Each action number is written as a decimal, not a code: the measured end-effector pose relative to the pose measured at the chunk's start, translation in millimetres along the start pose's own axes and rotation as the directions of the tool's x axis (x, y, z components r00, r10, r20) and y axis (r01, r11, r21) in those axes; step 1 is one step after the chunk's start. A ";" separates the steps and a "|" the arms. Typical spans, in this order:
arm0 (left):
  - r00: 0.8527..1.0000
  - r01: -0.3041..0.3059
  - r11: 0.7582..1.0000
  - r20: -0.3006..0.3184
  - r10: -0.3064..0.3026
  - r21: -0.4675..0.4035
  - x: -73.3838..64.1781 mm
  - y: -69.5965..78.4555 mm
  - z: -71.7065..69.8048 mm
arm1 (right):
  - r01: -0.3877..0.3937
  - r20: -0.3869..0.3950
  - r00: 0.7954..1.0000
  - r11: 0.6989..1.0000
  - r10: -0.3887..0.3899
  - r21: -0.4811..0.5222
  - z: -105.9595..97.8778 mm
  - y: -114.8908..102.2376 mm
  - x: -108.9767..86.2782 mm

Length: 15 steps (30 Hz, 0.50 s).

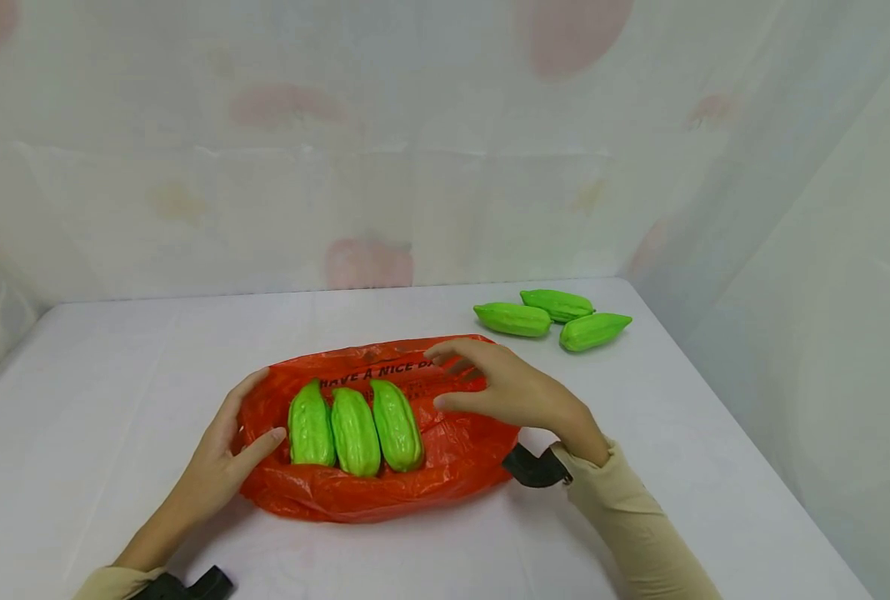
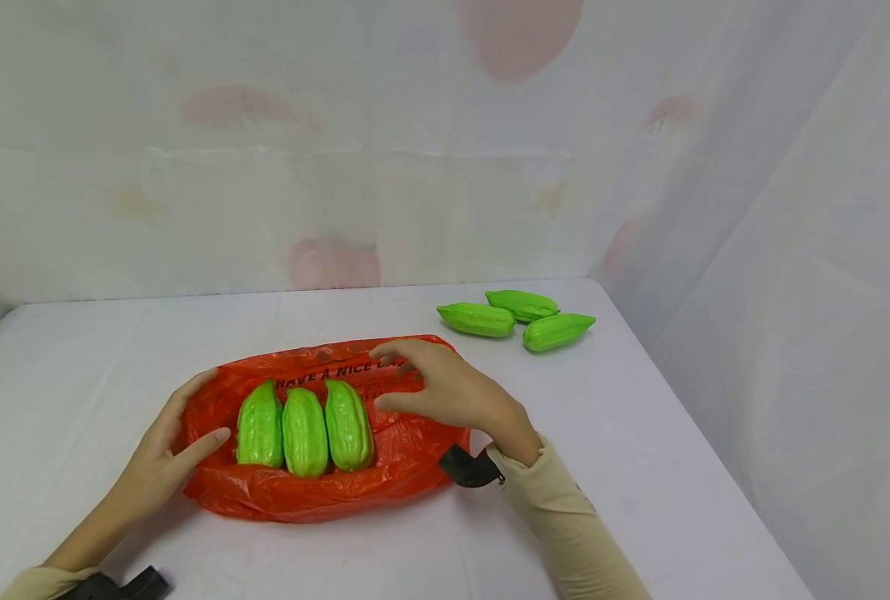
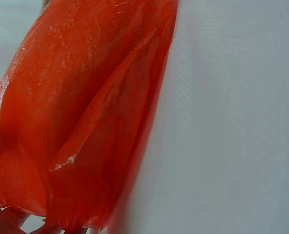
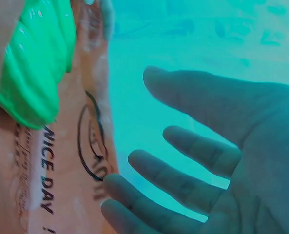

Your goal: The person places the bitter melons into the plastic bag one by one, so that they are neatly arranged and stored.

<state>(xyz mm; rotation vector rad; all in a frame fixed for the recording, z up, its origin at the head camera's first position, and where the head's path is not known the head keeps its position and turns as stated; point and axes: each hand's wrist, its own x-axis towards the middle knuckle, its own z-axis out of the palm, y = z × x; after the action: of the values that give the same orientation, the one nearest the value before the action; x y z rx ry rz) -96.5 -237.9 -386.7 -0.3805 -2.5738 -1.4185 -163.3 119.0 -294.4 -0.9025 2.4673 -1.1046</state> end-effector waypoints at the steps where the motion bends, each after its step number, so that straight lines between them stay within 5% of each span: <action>1: 1.000 0.000 1.000 -0.001 0.000 0.001 0.0 -0.3 0.1 | 0.002 -0.003 1.000 1.000 -0.002 0.005 -1.8 1.1 -0.6; 15: 1.000 -0.003 1.000 0.002 0.003 0.002 -0.2 0.2 -0.6 | -0.010 -0.175 0.985 1.000 0.011 0.006 -37.3 15.4 -15.2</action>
<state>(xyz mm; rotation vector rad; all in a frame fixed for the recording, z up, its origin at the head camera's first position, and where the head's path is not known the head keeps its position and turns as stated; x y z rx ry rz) -96.2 -238.3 -386.3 -0.3848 -2.5749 -1.4155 -176.5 157.8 -281.1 -0.8220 2.6041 -1.2346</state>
